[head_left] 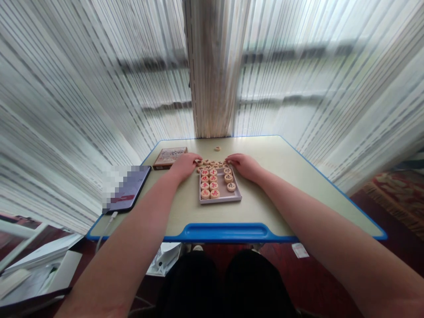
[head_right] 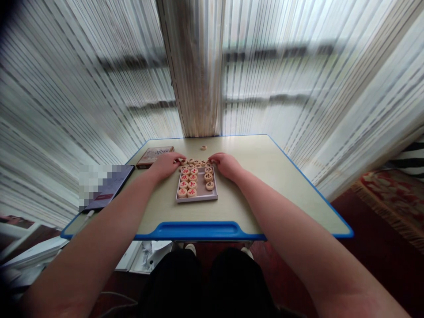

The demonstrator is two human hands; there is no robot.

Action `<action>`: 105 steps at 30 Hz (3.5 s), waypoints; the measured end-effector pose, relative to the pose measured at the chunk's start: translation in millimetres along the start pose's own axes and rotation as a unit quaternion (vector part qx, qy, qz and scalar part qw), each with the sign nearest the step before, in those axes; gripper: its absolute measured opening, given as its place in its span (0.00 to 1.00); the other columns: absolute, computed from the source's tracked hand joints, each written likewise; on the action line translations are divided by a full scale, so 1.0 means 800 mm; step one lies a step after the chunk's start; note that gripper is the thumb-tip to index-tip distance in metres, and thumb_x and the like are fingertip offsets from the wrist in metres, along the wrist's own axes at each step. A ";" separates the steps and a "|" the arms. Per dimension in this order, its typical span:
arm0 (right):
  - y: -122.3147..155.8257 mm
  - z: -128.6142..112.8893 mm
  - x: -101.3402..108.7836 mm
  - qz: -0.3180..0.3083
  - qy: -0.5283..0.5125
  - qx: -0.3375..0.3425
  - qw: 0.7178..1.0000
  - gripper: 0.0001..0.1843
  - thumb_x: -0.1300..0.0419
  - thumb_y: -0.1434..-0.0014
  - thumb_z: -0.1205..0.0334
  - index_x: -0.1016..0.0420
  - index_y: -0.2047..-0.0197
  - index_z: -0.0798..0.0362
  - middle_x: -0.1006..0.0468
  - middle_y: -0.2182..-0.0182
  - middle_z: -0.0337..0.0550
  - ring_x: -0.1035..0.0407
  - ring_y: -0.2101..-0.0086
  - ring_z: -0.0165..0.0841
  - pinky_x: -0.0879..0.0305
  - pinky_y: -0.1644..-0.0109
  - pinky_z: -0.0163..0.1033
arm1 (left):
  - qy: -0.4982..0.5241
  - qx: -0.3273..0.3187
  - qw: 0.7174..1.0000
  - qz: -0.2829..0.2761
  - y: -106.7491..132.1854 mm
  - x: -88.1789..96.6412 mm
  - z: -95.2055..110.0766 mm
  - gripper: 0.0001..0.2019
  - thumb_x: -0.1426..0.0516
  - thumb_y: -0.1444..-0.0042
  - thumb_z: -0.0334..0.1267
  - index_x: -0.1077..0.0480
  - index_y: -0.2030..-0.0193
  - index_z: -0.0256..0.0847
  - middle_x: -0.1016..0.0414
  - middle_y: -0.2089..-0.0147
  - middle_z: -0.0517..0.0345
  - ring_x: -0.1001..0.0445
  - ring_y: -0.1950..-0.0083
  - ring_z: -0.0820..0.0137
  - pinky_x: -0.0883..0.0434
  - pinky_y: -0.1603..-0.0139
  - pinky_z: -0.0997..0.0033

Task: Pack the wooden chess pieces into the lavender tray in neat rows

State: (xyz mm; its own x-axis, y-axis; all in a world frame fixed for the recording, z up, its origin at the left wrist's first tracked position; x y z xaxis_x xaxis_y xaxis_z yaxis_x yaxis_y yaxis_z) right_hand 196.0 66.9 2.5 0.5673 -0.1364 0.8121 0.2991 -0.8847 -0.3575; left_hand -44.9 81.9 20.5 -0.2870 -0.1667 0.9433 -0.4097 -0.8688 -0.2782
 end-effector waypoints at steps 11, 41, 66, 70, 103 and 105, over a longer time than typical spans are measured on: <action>-0.002 -0.001 -0.001 -0.009 0.001 0.016 1.000 0.16 0.45 0.43 0.75 0.19 0.58 0.53 0.21 0.56 0.47 0.27 0.55 0.34 0.33 0.46 0.40 | 0.101 -0.030 0.993 -0.061 0.001 0.000 0.013 0.24 0.52 0.50 0.23 0.24 0.52 0.43 0.26 0.45 0.61 0.29 0.44 0.71 0.35 0.40 0.72; 0.000 0.000 0.005 0.021 -0.007 -0.049 0.999 0.17 0.43 0.43 0.70 0.25 0.50 0.56 0.21 0.57 0.51 0.26 0.58 0.36 0.31 0.49 0.42 | 0.014 -0.028 0.999 -0.020 -0.002 -0.002 0.010 0.25 0.52 0.50 0.24 0.28 0.47 0.38 0.26 0.45 0.53 0.30 0.44 0.65 0.35 0.40 0.66; 0.001 0.001 0.001 0.010 -0.017 -0.008 1.000 0.19 0.45 0.41 0.70 0.27 0.47 0.53 0.22 0.54 0.50 0.27 0.55 0.35 0.32 0.46 0.44 | -0.027 0.039 0.999 -0.007 -0.002 0.001 -0.002 0.24 0.51 0.51 0.22 0.25 0.51 0.43 0.23 0.49 0.53 0.28 0.47 0.63 0.32 0.44 0.64; 0.000 0.002 0.000 0.014 0.000 -0.051 0.999 0.23 0.43 0.43 0.72 0.31 0.43 0.55 0.22 0.55 0.51 0.26 0.57 0.34 0.31 0.49 0.41 | -0.011 0.030 0.999 -0.002 -0.002 0.001 0.003 0.26 0.50 0.50 0.22 0.28 0.46 0.42 0.26 0.45 0.53 0.28 0.46 0.63 0.32 0.44 0.65; 0.018 -0.060 0.022 0.137 -0.142 0.071 0.978 0.12 0.44 0.42 0.59 0.22 0.59 0.54 0.21 0.66 0.46 0.28 0.67 0.33 0.31 0.61 0.39 | 0.502 -0.017 0.863 0.051 0.007 0.018 0.051 0.27 0.39 0.52 0.30 0.38 0.44 0.36 0.25 0.53 0.48 0.25 0.61 0.72 0.26 0.58 0.66; 0.020 -0.068 0.017 0.132 -0.203 0.044 0.969 0.12 0.42 0.43 0.58 0.23 0.59 0.54 0.20 0.67 0.46 0.27 0.68 0.34 0.32 0.62 0.39 | 0.521 -0.034 0.852 0.037 0.008 0.019 0.054 0.27 0.39 0.52 0.29 0.38 0.44 0.36 0.25 0.52 0.48 0.25 0.61 0.72 0.26 0.57 0.66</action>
State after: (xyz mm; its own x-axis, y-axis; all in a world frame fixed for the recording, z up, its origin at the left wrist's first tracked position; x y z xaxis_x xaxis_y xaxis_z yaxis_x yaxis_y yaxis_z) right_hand 166.6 26.5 33.1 0.8827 -0.1514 0.4448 0.1556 -0.7991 -0.5807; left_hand -14.5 53.3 41.1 -0.9125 0.3154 0.2606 -0.3965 -0.8385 -0.3736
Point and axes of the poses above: each hand's wrist, its own y-axis away from the middle knuckle, its own x-axis out of the back of the hand, z = x × y, the point moved 1 cm from there along -y, towards the middle knuckle
